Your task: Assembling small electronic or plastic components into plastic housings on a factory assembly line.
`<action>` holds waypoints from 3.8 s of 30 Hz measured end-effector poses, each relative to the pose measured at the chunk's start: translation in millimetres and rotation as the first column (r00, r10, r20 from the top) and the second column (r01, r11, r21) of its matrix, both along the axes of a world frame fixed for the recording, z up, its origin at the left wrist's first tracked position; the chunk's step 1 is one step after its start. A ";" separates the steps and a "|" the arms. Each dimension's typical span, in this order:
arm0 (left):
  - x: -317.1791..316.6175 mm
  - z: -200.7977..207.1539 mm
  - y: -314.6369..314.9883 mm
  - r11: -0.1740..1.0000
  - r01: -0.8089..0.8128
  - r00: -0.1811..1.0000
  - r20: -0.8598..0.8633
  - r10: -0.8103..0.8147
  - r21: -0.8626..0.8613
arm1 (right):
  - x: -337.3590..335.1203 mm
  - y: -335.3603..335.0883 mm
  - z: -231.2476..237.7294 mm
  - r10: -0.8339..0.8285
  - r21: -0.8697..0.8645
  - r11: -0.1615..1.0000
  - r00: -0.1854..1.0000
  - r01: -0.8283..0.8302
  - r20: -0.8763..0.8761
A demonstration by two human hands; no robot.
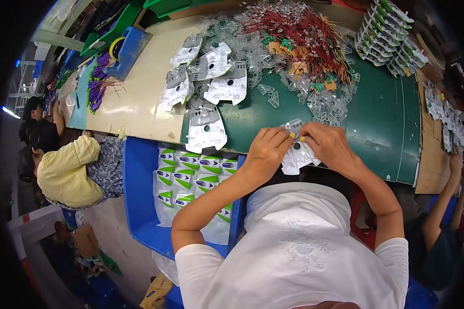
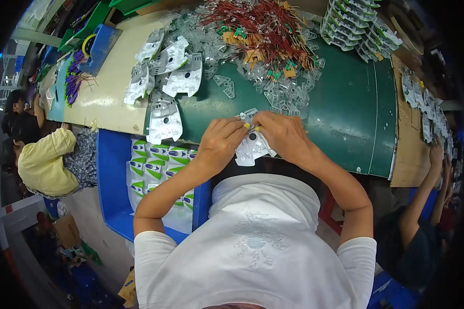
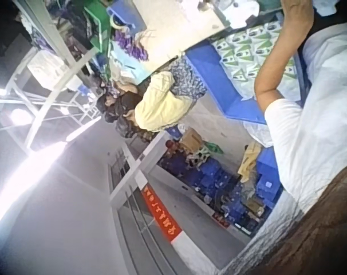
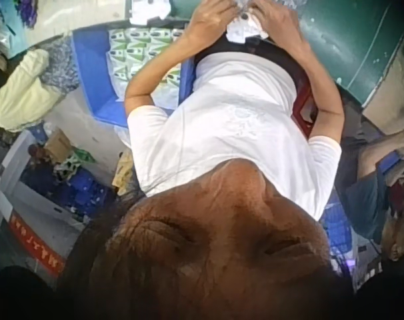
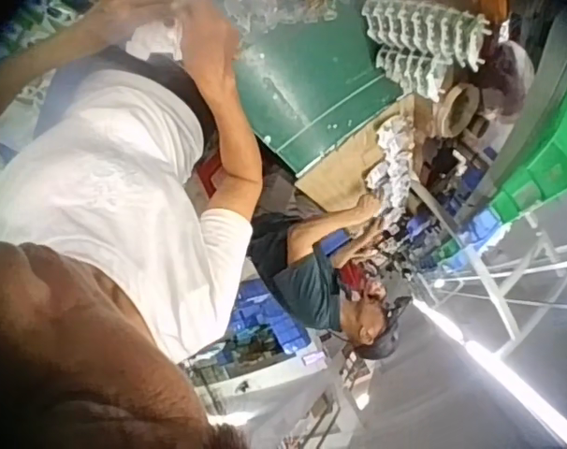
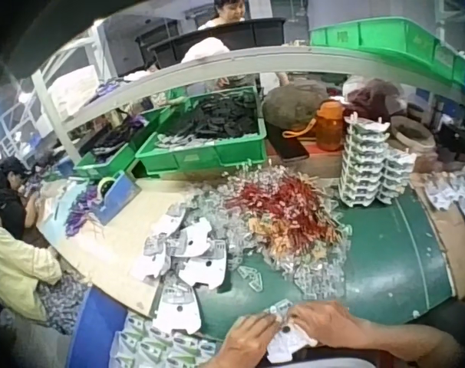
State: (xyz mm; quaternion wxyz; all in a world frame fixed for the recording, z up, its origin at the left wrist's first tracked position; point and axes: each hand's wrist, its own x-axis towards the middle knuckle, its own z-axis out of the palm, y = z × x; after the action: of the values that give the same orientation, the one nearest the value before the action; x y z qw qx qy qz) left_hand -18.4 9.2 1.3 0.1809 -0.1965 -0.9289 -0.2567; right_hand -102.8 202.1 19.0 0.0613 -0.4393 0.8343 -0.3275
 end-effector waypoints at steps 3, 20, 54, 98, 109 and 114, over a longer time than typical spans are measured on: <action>4.4 -12.6 3.2 0.993 -0.032 0.998 -0.046 0.037 0.116 | -0.6 1.0 7.8 -0.072 -0.022 0.997 0.995 0.074 0.065; -4.1 -3.8 3.1 0.968 0.047 0.974 0.205 -0.099 0.248 | 9.4 29.1 45.1 -0.011 -0.127 0.987 0.827 0.100 0.563; -25.5 13.4 -68.6 0.779 -0.561 0.825 -0.114 0.553 -0.278 | 24.9 151.1 -41.8 -0.764 -0.299 0.457 0.542 0.837 0.349; 1.7 23.9 42.9 0.337 -0.320 0.905 0.391 -0.169 0.885 | 16.2 23.6 38.9 -0.117 -0.347 0.934 0.990 0.083 -0.079; 9.2 19.4 34.8 0.492 -0.211 0.932 0.326 -0.160 0.845 | 24.0 22.6 37.3 -0.090 -0.268 0.943 0.929 0.195 0.359; 5.2 17.9 12.3 0.103 -0.497 0.622 0.437 -0.650 0.861 | 14.4 18.4 31.4 0.080 -0.331 0.938 0.870 0.100 0.487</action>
State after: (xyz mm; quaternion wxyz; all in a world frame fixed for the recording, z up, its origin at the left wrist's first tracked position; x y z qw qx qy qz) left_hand -13.2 21.5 19.2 -0.1753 0.0536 -0.4565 -0.8707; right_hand -88.4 220.5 50.4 0.1920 -0.3406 0.7224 -0.5703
